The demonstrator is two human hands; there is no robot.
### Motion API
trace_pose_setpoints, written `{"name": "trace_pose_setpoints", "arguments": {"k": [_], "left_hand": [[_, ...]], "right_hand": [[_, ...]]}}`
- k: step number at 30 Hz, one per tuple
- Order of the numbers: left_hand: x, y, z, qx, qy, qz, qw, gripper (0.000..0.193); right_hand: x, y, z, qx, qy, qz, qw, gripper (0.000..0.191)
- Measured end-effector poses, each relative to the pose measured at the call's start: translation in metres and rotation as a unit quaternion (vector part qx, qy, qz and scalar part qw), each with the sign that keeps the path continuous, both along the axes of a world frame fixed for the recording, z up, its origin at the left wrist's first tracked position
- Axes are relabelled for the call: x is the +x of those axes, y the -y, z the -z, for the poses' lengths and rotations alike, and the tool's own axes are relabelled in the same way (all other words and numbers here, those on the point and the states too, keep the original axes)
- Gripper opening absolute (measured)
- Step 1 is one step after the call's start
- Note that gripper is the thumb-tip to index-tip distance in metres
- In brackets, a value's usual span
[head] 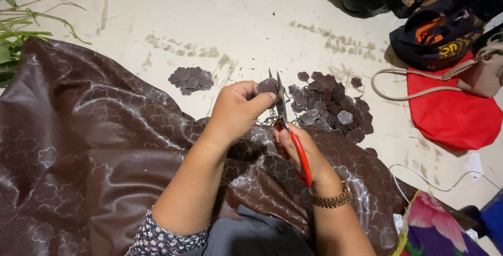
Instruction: The person cuts small flower-shaped pieces from a brown patterned fabric using red-handled scissors. They hold the fabric with the left hand and trim the edges with the right, placing finished pieces into a growing pile on the floor.
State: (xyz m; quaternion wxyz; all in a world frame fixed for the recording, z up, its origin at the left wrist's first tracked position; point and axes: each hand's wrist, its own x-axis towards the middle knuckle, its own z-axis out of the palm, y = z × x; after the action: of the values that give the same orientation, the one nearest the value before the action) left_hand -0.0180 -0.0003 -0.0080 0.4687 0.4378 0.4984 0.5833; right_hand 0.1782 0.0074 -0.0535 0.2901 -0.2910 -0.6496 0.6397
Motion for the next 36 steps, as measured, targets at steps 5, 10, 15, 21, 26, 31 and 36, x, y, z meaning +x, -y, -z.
{"name": "trace_pose_setpoints", "arguments": {"k": [5,10,15,21,26,31,36], "left_hand": [[-0.0004,0.0001,-0.0021,-0.005,0.016,0.006,1.0,0.014],[-0.0003,-0.0004,-0.0041,0.001,-0.011,0.011,1.0,0.015],[-0.0038,0.003,-0.0072,-0.024,-0.108,0.016,0.994,0.019],[-0.0003,0.0002,-0.0065,0.006,-0.06,0.021,0.998,0.016],[0.001,-0.0015,-0.0041,0.008,-0.058,0.017,0.998,0.017],[0.0018,-0.0017,-0.0041,0.002,-0.035,0.02,0.999,0.018],[0.0022,-0.0015,-0.0037,0.002,-0.015,0.024,1.0,0.018]], "right_hand": [[-0.0003,0.0003,-0.0026,-0.016,0.007,0.004,1.0,0.046],[-0.0006,-0.0009,-0.0017,0.006,0.011,0.0,1.0,0.045],[-0.0037,-0.0006,0.002,-0.004,-0.037,-0.039,0.999,0.043],[-0.0013,-0.0014,0.0019,0.006,-0.031,-0.024,0.999,0.045],[-0.0022,0.0009,0.001,-0.036,-0.061,-0.023,0.997,0.045],[-0.0025,0.0002,0.0006,-0.032,-0.053,-0.019,0.998,0.044],[-0.0024,-0.0006,0.0008,-0.046,-0.062,-0.026,0.997,0.043]]}}
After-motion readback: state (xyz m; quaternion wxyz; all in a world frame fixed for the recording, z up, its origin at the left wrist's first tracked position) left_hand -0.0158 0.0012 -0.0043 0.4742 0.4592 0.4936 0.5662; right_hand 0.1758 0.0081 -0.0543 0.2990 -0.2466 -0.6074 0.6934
